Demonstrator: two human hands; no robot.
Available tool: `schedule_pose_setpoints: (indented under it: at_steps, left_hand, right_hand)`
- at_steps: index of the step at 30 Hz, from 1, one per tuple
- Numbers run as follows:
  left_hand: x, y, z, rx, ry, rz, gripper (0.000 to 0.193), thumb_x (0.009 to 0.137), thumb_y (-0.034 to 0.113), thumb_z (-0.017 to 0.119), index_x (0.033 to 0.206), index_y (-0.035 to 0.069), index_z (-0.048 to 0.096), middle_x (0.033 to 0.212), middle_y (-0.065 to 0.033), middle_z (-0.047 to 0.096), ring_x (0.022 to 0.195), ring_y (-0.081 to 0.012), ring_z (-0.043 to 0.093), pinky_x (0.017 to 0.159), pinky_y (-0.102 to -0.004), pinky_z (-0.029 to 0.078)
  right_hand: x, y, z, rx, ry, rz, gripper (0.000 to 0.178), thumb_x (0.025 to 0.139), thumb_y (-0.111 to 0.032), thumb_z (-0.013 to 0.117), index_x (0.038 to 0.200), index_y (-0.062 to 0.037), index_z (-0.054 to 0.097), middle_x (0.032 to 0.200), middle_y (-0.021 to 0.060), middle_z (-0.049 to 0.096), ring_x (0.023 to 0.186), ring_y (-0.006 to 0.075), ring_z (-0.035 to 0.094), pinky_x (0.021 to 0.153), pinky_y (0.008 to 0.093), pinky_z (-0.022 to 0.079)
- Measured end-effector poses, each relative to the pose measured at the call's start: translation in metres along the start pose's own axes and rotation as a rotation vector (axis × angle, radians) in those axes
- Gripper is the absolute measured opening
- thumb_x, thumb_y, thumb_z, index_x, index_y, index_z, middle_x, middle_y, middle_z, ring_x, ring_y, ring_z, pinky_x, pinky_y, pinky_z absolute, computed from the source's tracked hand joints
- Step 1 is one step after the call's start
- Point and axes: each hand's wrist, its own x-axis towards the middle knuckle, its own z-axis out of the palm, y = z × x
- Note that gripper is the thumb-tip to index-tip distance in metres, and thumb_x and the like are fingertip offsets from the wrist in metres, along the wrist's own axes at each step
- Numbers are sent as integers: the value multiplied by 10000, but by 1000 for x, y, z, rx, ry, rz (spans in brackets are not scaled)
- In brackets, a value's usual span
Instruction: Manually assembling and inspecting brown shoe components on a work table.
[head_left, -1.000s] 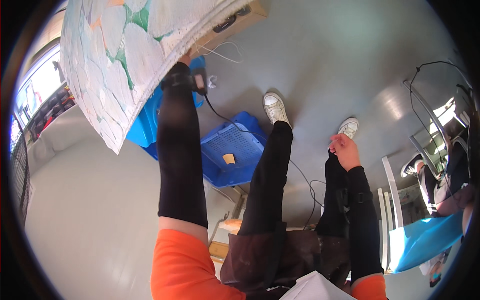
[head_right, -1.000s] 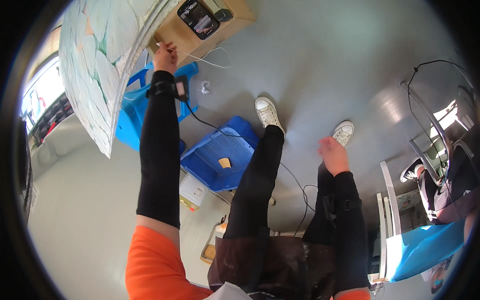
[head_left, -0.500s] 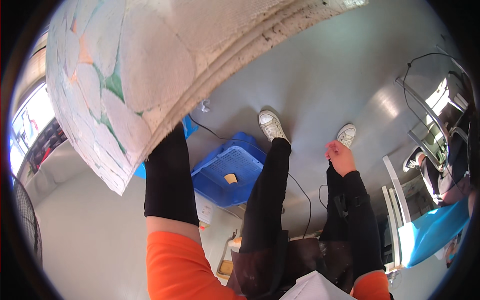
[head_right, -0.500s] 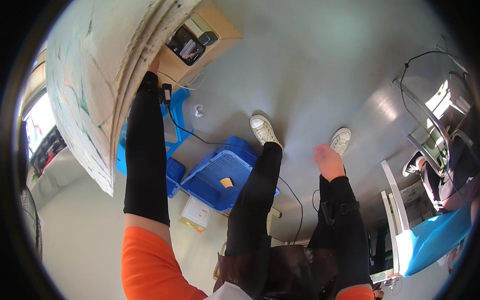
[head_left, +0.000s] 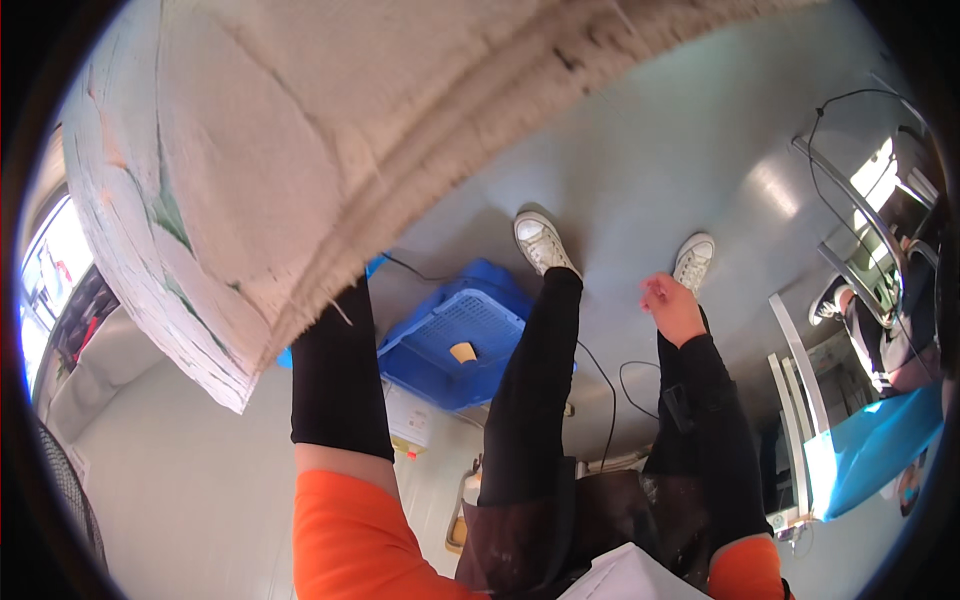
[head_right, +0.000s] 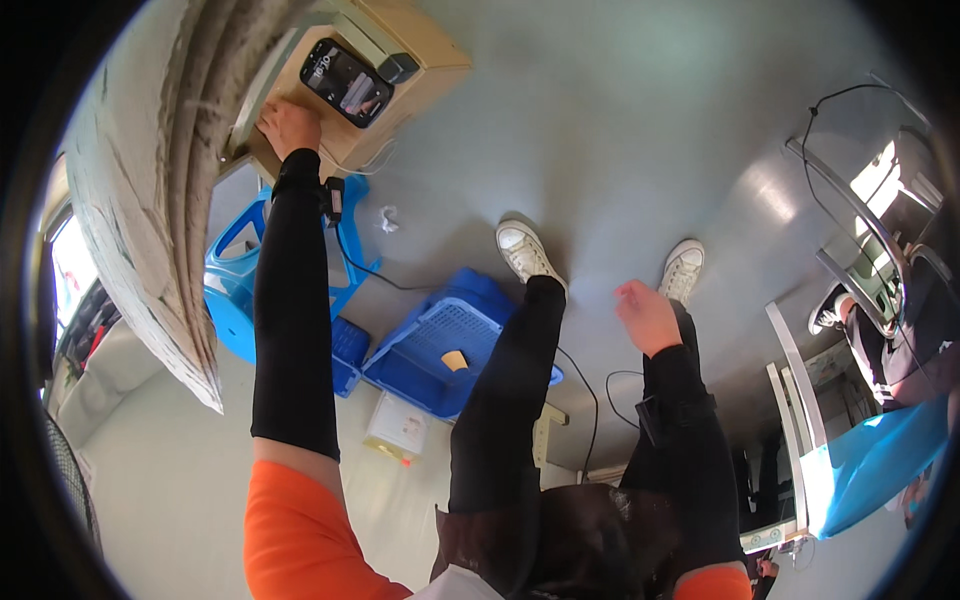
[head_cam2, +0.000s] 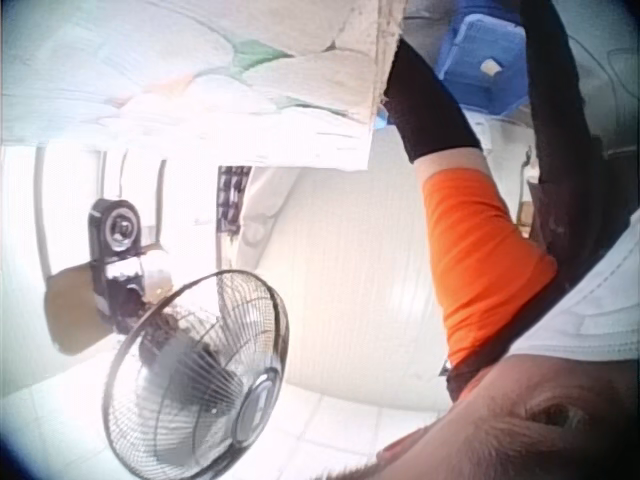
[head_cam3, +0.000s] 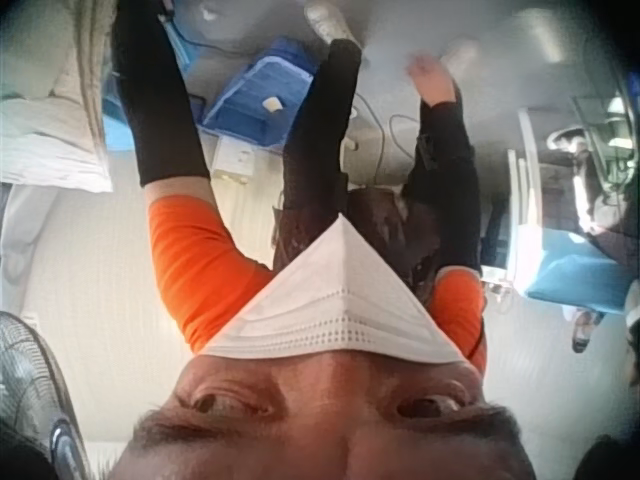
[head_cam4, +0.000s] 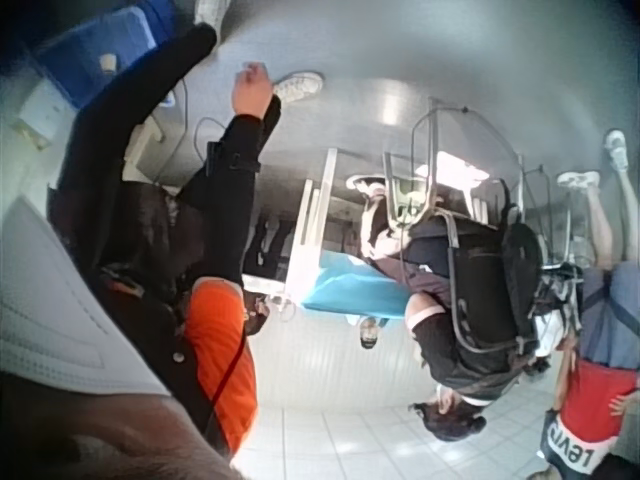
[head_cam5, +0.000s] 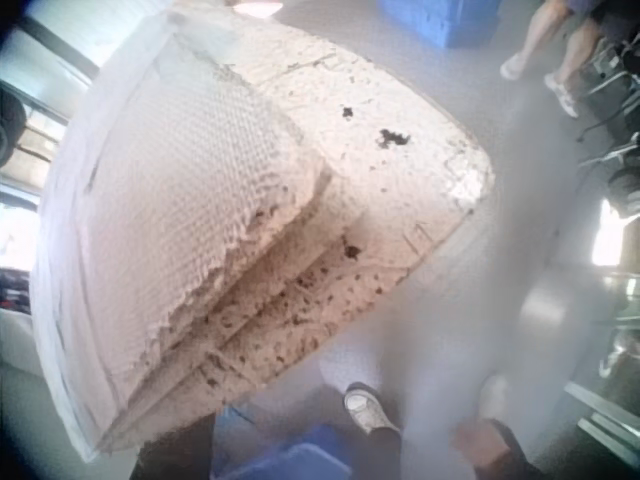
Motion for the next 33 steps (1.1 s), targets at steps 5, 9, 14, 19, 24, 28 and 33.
schedule_pose_setpoints:
  at_steps: [5,9,14,19,24,28,33]
  left_hand:
    - [-5,63,-61,-328,-155,-239,618,745,396,529,1037,-141,442,1066,-240,474,1048,-360,415,886,-428,320]
    - [-40,100,-42,-252,-280,-386,914,646,659,530,1005,-177,445,1059,-287,452,1055,-397,390,907,-425,306]
    - [-29,106,-48,-254,-430,-435,996,582,710,534,1023,-181,468,1081,-295,450,1075,-404,378,924,-412,292]
    - [-27,90,-60,-362,-604,-381,665,619,526,600,961,-45,597,882,-107,610,871,-228,565,821,-355,384]
    - [-73,80,-93,-1393,-896,-812,273,670,288,666,733,53,543,675,-15,510,588,-114,513,524,-224,444]
    - [-132,40,-112,-1200,-782,218,392,745,173,618,1103,141,463,768,-191,556,660,-353,536,599,-389,458]
    - [-218,121,-253,-963,-807,741,192,760,147,594,879,-1,561,653,-117,557,544,-227,551,508,-324,447]
  right_hand:
    - [-11,-28,-11,-9,-21,33,158,757,-79,457,885,-43,544,683,74,596,647,188,581,615,282,442]
    - [-22,-28,-18,-34,-25,12,160,760,-76,449,885,-42,544,682,71,600,652,184,585,620,280,443]
    - [-28,-32,-18,9,-7,9,159,759,-79,456,887,-51,546,683,72,604,656,186,589,619,284,444]
    - [-29,-26,-24,1,26,-25,152,755,-81,472,884,-58,549,683,68,603,654,190,587,617,286,445]
    - [-50,-32,-36,40,85,-53,158,746,-82,492,890,-66,555,668,67,593,636,196,579,608,288,444]
    - [-80,-48,-47,30,150,-167,170,740,-76,491,887,-73,576,684,101,591,628,217,579,590,308,447]
    - [-152,-23,-69,19,402,-193,160,722,-98,490,846,-102,591,641,142,578,616,298,567,570,379,442]
